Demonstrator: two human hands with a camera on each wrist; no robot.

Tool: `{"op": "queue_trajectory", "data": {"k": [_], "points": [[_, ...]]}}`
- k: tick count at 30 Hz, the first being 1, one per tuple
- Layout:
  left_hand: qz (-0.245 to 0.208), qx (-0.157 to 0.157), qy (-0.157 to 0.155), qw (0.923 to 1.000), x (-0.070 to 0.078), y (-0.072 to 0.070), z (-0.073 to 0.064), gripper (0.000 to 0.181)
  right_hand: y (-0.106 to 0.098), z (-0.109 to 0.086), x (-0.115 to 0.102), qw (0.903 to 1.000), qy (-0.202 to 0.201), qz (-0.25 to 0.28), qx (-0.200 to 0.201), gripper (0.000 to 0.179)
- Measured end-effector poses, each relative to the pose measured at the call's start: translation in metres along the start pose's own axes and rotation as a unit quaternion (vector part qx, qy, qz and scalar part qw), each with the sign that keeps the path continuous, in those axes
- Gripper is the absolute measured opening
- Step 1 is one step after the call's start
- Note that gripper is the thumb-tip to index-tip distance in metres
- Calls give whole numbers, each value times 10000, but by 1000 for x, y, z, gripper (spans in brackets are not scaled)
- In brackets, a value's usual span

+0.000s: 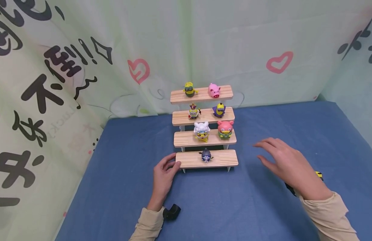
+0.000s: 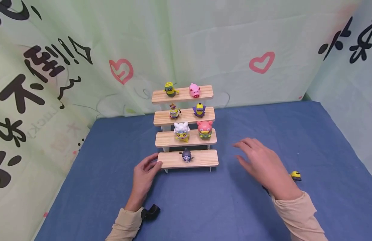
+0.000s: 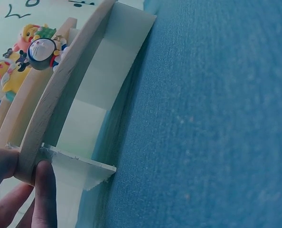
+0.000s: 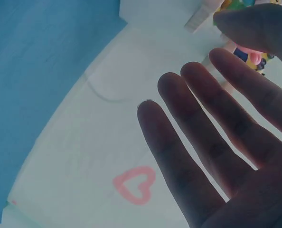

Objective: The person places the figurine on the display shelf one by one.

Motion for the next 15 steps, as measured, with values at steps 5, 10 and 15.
{"op": "queue_trajectory", "data": {"k": [5,10,15], "points": [[-41,-19,-116,9999,0,0,0,40,-3,-7,8,9998,119,-117,-91,44],[-38,-31,-73,10000,0,1,1,40,-6,-15,19,9995,214,-204,-127,45],[-37,-33,-112,9999,0,0,0,40,-9,-21,28,9996,191,-194,-68,45]]}}
Point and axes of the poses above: each hand's wrist, its own z-axis towards the middle knuckle, its own y-axis out of the palm, x = y × z, the point moved 4 cm from there along z, towards the middle knuckle, and after that the axes turned 6 degrees about x, right-handed, at the moved point
